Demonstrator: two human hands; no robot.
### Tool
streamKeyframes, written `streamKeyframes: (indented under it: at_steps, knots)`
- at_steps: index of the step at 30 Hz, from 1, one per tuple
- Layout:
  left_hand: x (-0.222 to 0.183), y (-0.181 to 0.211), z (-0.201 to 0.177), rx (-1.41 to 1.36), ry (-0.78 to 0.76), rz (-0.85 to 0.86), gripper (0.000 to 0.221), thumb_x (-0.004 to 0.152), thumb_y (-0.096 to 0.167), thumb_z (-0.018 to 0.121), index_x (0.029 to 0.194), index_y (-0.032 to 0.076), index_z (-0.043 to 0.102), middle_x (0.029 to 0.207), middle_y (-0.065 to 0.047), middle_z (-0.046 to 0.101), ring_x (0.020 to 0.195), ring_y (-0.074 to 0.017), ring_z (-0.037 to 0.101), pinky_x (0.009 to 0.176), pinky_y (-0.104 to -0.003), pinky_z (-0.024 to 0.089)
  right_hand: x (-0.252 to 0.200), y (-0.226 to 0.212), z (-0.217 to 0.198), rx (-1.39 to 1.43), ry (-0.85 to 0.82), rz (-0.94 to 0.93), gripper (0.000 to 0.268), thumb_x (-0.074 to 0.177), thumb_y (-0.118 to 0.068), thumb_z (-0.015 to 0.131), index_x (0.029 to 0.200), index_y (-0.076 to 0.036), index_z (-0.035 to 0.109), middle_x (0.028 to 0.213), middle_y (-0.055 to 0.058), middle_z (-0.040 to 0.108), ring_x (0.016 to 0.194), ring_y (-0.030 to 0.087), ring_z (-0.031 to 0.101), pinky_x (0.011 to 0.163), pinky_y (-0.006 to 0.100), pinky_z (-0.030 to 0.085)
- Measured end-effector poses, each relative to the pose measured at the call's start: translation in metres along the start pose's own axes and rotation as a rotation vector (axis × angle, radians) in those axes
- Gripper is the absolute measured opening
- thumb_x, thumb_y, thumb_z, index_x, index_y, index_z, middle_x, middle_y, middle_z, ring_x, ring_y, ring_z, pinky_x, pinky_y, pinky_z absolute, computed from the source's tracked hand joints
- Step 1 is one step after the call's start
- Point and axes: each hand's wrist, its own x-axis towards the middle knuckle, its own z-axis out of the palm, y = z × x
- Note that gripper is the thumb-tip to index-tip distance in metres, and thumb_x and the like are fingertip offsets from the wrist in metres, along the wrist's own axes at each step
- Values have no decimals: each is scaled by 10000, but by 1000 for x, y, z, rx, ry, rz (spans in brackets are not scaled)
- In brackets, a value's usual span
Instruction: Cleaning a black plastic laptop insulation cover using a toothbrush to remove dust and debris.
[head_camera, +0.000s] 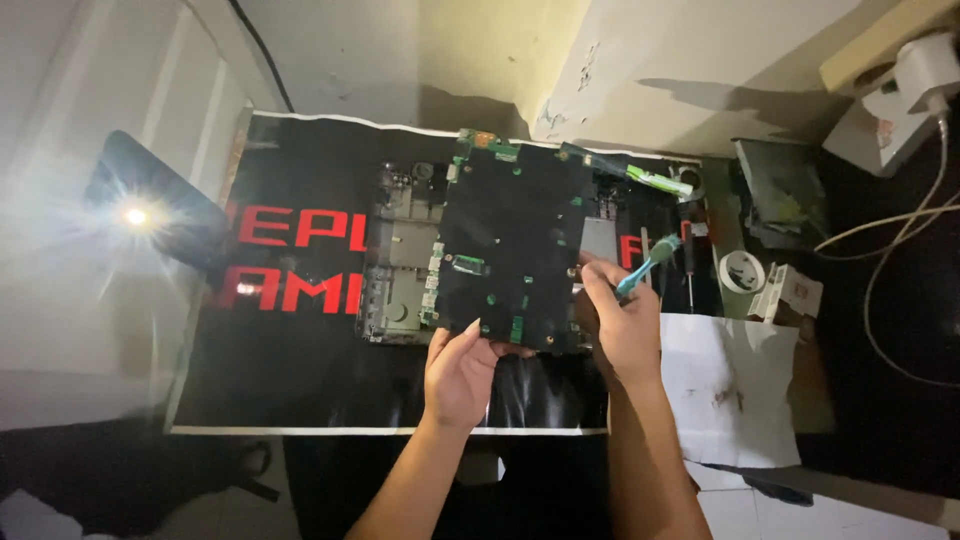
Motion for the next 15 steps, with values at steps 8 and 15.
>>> streamKeyframes:
  at_steps: [8, 15]
  knots:
    - [2, -14, -26, -15, 111, 19, 428, 946, 4, 450, 1336, 14, 629, 1238, -286, 711, 1089, -447, 717, 925, -566, 556, 1, 33, 6, 15, -16, 47, 253, 970, -257, 756, 1039, -16, 791, 954, 167, 753, 963, 208, 660, 948, 441, 518]
    - [-2, 11, 17, -12, 81, 29, 464, 941, 2, 460, 1384, -3, 599, 1269, -286, 696, 1139, -443, 698, 986, -570, 532, 0, 40, 7, 126, -17, 70, 312, 949, -322, 766, 1024, -20, 770, 926, 166, 741, 892, 229, 650, 869, 406, 506]
